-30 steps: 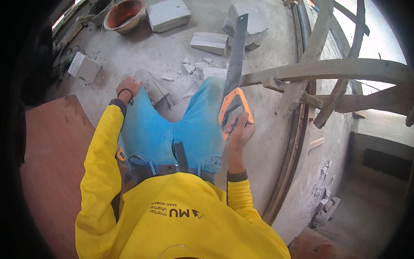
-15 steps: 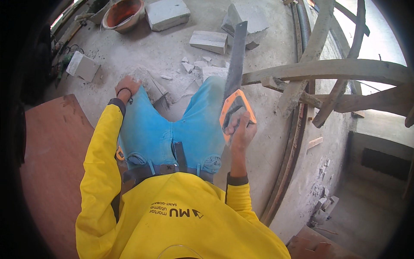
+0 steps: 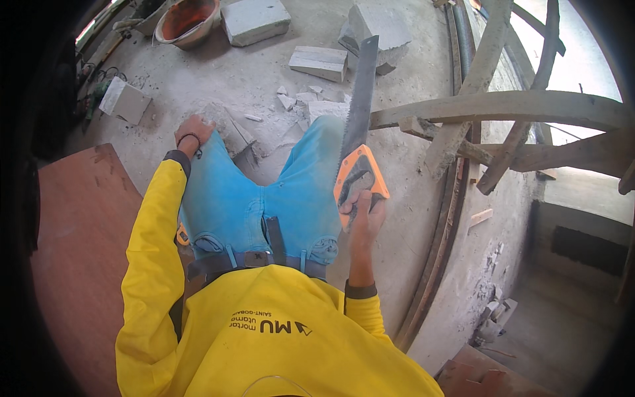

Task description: The person uses a hand saw to cut a rectangular stone block placed on the floor. They hold the block with one hand and saw back and forth with the other, producing dust and small fragments.

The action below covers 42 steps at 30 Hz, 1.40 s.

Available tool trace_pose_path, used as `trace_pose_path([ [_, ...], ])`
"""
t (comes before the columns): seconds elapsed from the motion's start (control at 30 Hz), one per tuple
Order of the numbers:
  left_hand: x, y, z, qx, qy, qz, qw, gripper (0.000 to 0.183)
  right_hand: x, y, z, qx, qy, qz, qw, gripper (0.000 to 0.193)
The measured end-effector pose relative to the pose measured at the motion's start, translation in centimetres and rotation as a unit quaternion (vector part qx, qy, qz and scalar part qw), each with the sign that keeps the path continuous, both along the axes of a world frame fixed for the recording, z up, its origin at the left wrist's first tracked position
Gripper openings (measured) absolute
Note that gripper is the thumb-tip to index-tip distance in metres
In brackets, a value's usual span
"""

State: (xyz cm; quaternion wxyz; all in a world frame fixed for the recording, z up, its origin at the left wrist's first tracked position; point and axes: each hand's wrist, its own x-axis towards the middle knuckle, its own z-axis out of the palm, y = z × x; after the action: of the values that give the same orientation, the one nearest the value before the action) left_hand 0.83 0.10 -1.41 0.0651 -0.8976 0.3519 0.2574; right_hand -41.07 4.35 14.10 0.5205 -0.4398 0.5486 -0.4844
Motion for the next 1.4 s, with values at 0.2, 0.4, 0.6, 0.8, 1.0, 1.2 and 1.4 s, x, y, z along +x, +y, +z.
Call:
trace_pose_path([
  [0.2, -0.1, 0.0, 0.3, -0.006, 0.003, 0.002, 1.000, 0.056, -0.3, 0.6, -0.8, -0.008, -0.036, -0.013, 0.999, 0.029],
  [0.4, -0.2, 0.1, 0.4, -0.004, -0.001, 0.000, 1.000, 0.055, -1.0, 2.3, -1.6, -0.002, -0.033, -0.038, 0.999, 0.038],
  [0.6, -0.2, 0.0, 0.2, -0.007, -0.002, -0.006, 1.000, 0.057, -1.3, 3.3, -1.9, -0.009, -0.004, -0.037, 0.999, 0.034],
  [0.8, 0.2, 0.3, 0.0, -0.020, 0.002, -0.001, 1.000, 0.059, 0.5, 1.3, -1.3, -0.014, -0.047, -0.047, 0.998, 0.030],
  [1.0, 0.1, 0.2, 0.2, -0.016, 0.001, 0.005, 1.000, 0.056, 0.8, 0.5, -0.7, -0.013, -0.042, -0.051, 0.998, 0.029],
  [1.2, 0.1, 0.2, 0.2, -0.015, -0.002, 0.005, 1.000, 0.055, 0.6, 0.6, -1.1, -0.022, -0.044, -0.051, 0.997, 0.030],
  [1.4, 0.0, 0.2, -0.2, -0.015, -0.011, -0.001, 1.000, 0.055, -0.3, 1.9, -2.7, -0.052, -0.021, -0.030, 0.998, 0.031],
])
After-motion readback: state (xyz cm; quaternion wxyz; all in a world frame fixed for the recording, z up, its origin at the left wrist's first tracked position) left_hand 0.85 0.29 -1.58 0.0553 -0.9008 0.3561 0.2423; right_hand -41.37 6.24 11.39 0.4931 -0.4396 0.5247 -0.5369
